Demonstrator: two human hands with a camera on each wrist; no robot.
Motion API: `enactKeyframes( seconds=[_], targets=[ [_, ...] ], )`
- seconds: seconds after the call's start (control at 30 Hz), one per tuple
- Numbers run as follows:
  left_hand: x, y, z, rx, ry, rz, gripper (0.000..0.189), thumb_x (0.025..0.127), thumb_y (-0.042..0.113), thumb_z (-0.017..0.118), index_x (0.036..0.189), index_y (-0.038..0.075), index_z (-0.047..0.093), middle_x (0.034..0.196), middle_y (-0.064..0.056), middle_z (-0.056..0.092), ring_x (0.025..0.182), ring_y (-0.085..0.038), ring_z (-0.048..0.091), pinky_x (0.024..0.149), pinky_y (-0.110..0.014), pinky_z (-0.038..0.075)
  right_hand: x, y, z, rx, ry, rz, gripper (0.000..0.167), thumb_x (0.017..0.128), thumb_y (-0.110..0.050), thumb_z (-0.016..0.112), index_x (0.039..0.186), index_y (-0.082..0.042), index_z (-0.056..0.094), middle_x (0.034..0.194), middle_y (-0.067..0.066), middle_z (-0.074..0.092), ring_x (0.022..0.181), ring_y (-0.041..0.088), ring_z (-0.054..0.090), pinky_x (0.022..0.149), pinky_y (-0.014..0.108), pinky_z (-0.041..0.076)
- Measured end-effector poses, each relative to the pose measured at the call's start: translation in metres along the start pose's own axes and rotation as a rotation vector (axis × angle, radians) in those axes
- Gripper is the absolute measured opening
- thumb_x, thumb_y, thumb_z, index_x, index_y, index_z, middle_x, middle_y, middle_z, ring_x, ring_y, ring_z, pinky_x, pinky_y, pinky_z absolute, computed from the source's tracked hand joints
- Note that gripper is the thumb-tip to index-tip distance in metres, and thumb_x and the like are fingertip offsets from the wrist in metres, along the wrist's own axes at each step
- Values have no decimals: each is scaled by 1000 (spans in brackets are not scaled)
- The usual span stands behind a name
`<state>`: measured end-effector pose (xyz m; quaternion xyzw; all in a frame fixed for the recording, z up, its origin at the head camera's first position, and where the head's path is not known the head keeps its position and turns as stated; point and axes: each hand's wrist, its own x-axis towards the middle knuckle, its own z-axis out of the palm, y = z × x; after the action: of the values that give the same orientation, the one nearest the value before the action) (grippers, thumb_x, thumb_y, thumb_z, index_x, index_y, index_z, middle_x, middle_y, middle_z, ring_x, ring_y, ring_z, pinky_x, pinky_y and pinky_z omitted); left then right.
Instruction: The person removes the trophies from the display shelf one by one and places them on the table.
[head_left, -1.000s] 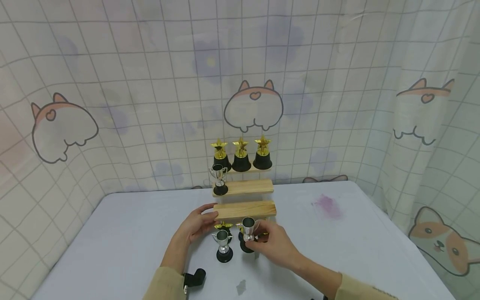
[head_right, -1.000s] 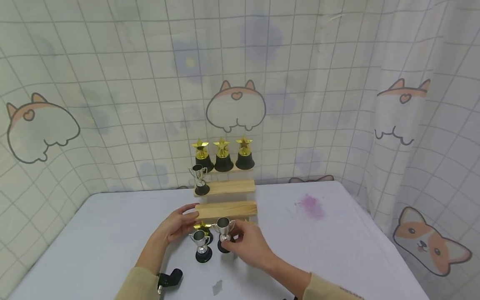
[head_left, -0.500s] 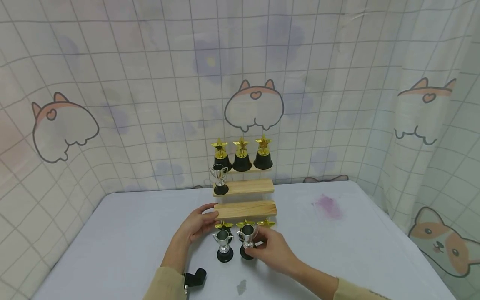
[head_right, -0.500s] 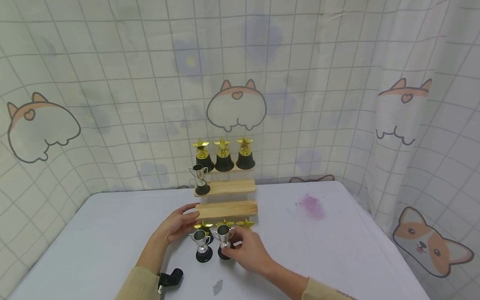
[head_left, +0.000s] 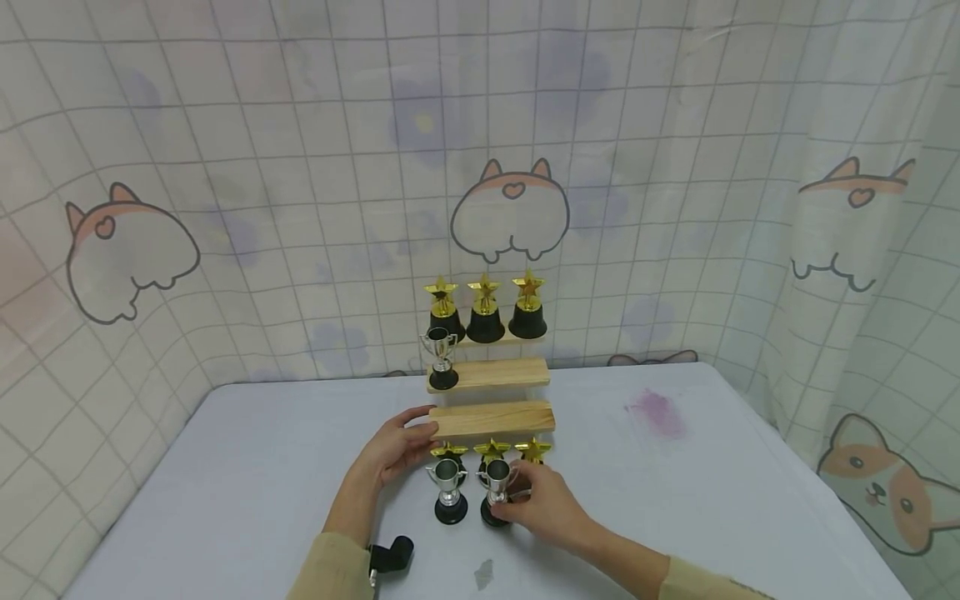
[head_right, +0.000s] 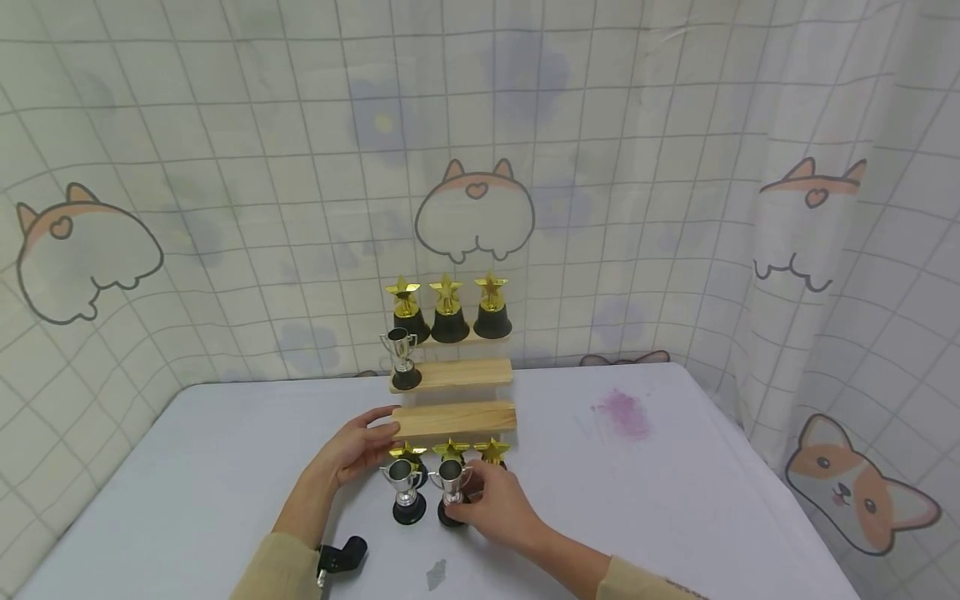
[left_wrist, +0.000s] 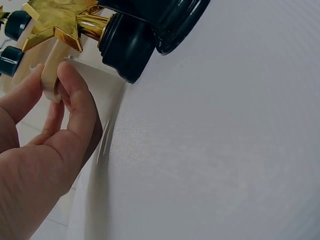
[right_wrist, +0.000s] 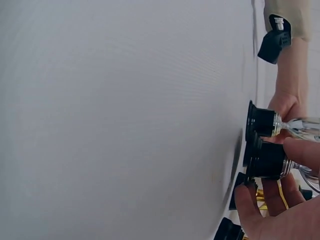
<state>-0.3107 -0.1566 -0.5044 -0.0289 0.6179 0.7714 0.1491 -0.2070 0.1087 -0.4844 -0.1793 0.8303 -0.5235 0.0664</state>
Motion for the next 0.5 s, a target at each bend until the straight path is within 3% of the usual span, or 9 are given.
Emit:
enactKeyframes(
  seconds=[0.5],
  targets=[
    [-1, 1, 2, 26, 22, -2, 58, 100, 3, 65, 152, -4, 40, 124, -26, 59, 91, -20, 69, 81, -29, 61, 3, 10, 5, -32, 0, -42, 29, 80, -9, 87, 101, -5, 68, 93, 0, 69, 87, 19, 68, 77, 25, 59]
  ],
)
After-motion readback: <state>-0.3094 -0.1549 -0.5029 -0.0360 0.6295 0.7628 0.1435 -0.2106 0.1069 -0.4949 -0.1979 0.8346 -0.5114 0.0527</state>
